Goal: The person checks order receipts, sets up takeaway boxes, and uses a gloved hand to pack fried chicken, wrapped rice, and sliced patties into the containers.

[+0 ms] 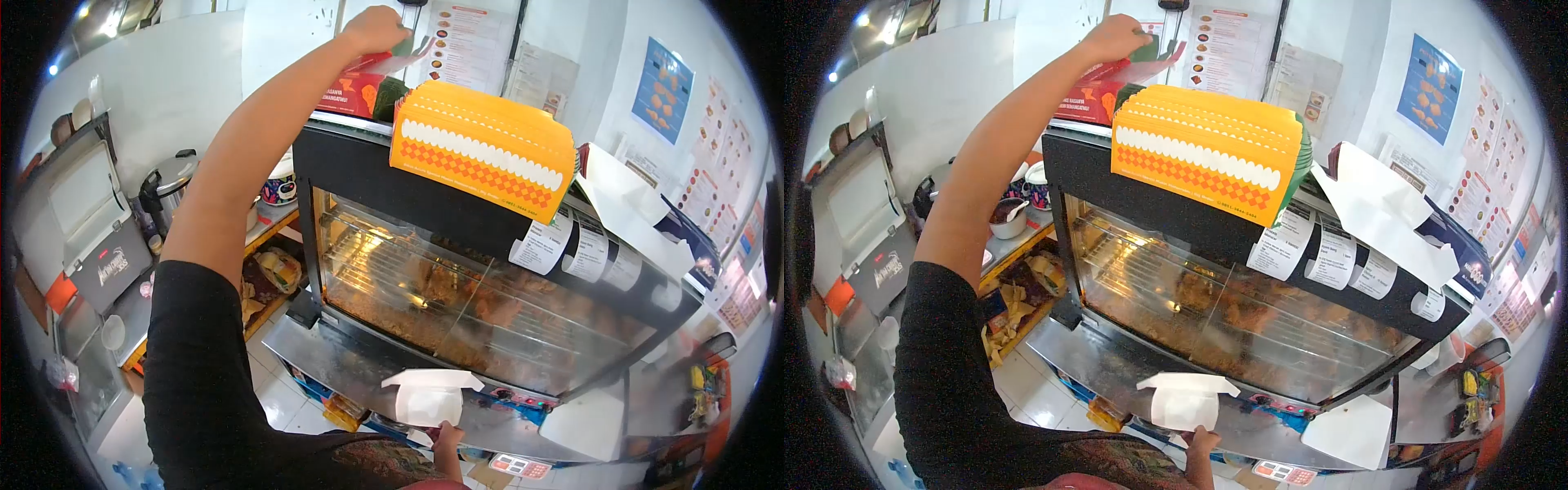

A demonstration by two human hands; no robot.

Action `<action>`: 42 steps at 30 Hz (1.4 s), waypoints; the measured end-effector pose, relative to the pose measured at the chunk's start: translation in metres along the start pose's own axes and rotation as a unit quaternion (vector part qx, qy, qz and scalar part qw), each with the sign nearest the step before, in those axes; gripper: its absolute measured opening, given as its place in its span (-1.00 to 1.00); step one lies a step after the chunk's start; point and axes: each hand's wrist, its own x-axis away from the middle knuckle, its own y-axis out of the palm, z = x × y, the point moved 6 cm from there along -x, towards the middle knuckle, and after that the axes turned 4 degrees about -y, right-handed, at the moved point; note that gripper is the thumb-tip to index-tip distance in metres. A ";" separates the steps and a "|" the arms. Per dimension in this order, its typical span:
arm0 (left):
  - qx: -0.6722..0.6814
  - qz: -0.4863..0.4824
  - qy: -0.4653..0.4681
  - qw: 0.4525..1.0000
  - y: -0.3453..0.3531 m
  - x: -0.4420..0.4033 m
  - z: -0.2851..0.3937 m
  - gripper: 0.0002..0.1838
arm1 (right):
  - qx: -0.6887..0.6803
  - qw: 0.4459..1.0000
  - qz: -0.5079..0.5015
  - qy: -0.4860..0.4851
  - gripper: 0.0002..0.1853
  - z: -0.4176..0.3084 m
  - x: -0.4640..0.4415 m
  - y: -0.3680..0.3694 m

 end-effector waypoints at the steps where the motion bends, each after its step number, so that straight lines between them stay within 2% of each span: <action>1: 0.034 0.031 0.015 0.999 -0.005 0.001 -0.006 -0.49 | -0.001 1.000 -0.001 0.002 -0.64 0.005 -0.004 -0.001; 4: 0.039 0.063 0.005 0.997 -0.031 0.006 -0.006 -0.55 | -0.078 0.995 -0.049 0.024 -0.69 0.008 -0.002 0.004; 5: 0.061 0.136 0.009 0.989 -0.047 0.018 0.000 -0.64 | -0.107 0.988 -0.095 0.053 -0.62 -0.002 0.013 0.012; 6: 0.196 0.069 -0.114 0.972 -0.080 0.041 0.020 -0.65 | -0.135 0.977 -0.140 0.083 -0.55 -0.009 0.025 0.019; 7: 0.101 0.168 -0.027 0.980 -0.092 0.040 0.010 -0.65 | -0.091 0.983 -0.118 0.112 -0.39 -0.002 0.024 0.013; 8: 0.002 0.261 0.059 0.963 -0.101 0.046 -0.001 -0.66 | -0.083 0.983 -0.117 0.113 -0.39 -0.006 0.031 0.013; 10: 0.102 0.203 -0.074 0.971 -0.154 0.097 0.005 -0.65 | -0.010 0.979 -0.091 0.185 -0.56 -0.019 0.069 0.010; 11: 0.110 0.207 -0.179 0.955 -0.171 0.128 0.003 -0.63 | 0.041 0.971 -0.032 0.232 -0.51 -0.035 0.096 0.013; 12: 0.142 0.281 -0.138 0.939 -0.183 0.171 -0.010 -0.62 | 0.055 0.970 -0.028 0.235 -0.51 -0.032 0.091 0.001; 13: 0.069 0.331 -0.122 0.933 -0.194 0.217 -0.013 -0.63 | 0.132 0.957 -0.174 0.189 -0.55 -0.028 0.083 0.000; 14: 0.053 0.330 -0.191 0.923 -0.199 0.265 -0.005 -0.68 | 0.199 0.916 -0.318 0.143 -0.58 -0.025 0.085 0.004; 15: 0.075 0.342 -0.225 0.909 -0.196 0.317 -0.011 -0.67 | 0.220 0.871 -0.400 0.180 -0.70 -0.040 0.099 0.027; 16: 0.028 0.351 -0.293 0.889 -0.193 0.363 0.005 -0.70 | 0.224 0.866 -0.404 0.193 -0.70 -0.054 0.114 0.047; 17: -0.018 0.333 -0.322 0.886 -0.183 0.415 0.010 -0.72 | 0.252 0.851 -0.451 0.098 -0.73 -0.073 0.133 0.073; 18: 0.019 0.269 -0.361 0.893 -0.167 0.472 0.013 -0.74 | 0.274 0.826 -0.492 0.001 -0.75 -0.092 0.154 0.099; 19: 0.041 0.240 -0.406 0.881 -0.145 0.523 0.024 -0.75 | 0.259 0.805 -0.533 -0.032 -0.73 -0.107 0.176 0.128; 20: 0.155 0.214 -0.452 0.852 -0.126 0.567 0.042 -0.75 | 0.242 0.781 -0.571 -0.068 -0.69 -0.120 0.192 0.158; 21: 0.179 0.151 -0.434 0.870 -0.106 0.610 0.058 -0.76 | 0.241 0.757 -0.594 -0.124 -0.67 -0.125 0.203 0.186; 22: 0.349 0.113 -0.568 0.737 -0.081 0.649 0.078 -0.78 | 0.241 0.730 -0.614 -0.180 -0.64 -0.128 0.215 0.212; 24: 0.516 0.012 -0.659 0.547 -0.056 0.688 0.137 -0.82 | 0.218 0.648 -0.654 -0.323 -0.61 -0.133 0.246 0.255; 25: 0.537 -0.093 -0.662 0.514 -0.055 0.704 0.158 -0.80 | 0.225 0.642 -0.663 -0.313 -0.61 -0.128 0.258 0.267; 26: 0.570 -0.141 -0.663 0.465 -0.061 0.696 0.175 -0.75 | 0.246 0.605 -0.660 -0.371 -0.61 -0.126 0.274 0.277; 27: 0.572 -0.151 -0.660 0.462 -0.064 0.699 0.179 -0.73 | 0.263 0.564 -0.655 -0.427 -0.60 -0.123 0.288 0.285; 29: 0.570 -0.148 -0.666 0.458 -0.067 0.706 0.182 -0.71 | 0.270 0.540 -0.662 -0.444 -0.63 -0.112 0.301 0.296; 30: 0.578 -0.141 -0.676 0.434 -0.067 0.709 0.182 -0.70 | 0.273 0.526 -0.654 -0.470 -0.67 -0.108 0.306 0.299; 31: 0.586 -0.134 -0.685 0.411 -0.066 0.712 0.182 -0.69 | 0.279 0.556 -0.662 -0.419 -0.80 -0.097 0.305 0.300; 32: 0.581 -0.125 -0.692 0.410 -0.067 0.713 0.181 -0.69 | 0.279 0.549 -0.671 -0.413 -0.80 -0.095 0.311 0.299; 34: 0.599 -0.135 -0.686 0.391 -0.065 0.712 0.187 -0.66 | 0.284 0.565 -0.625 -0.457 -0.85 -0.107 0.322 0.292; 35: 0.595 -0.129 -0.693 0.386 -0.066 0.710 0.187 -0.66 | 0.287 0.562 -0.632 -0.450 -0.85 -0.109 0.325 0.290; 37: 0.513 -0.180 -0.670 0.505 -0.069 0.701 0.182 -0.65 | 0.327 0.488 -0.636 -0.500 -0.87 -0.110 0.331 0.286; 38: 0.510 -0.181 -0.676 0.500 -0.068 0.701 0.184 -0.65 | 0.329 0.490 -0.639 -0.493 -0.87 -0.109 0.327 0.284; 40: 0.556 -0.157 -0.679 0.453 -0.062 0.697 0.187 -0.67 | 0.320 0.444 -0.736 -0.399 -0.88 -0.098 0.323 0.280; 41: 0.607 -0.130 -0.678 0.394 -0.060 0.689 0.191 -0.66 | 0.324 0.470 -0.731 -0.374 -0.89 -0.101 0.318 0.279; 42: 0.605 -0.133 -0.680 0.391 -0.059 0.690 0.186 -0.66 | 0.324 0.473 -0.730 -0.371 -0.89 -0.104 0.316 0.278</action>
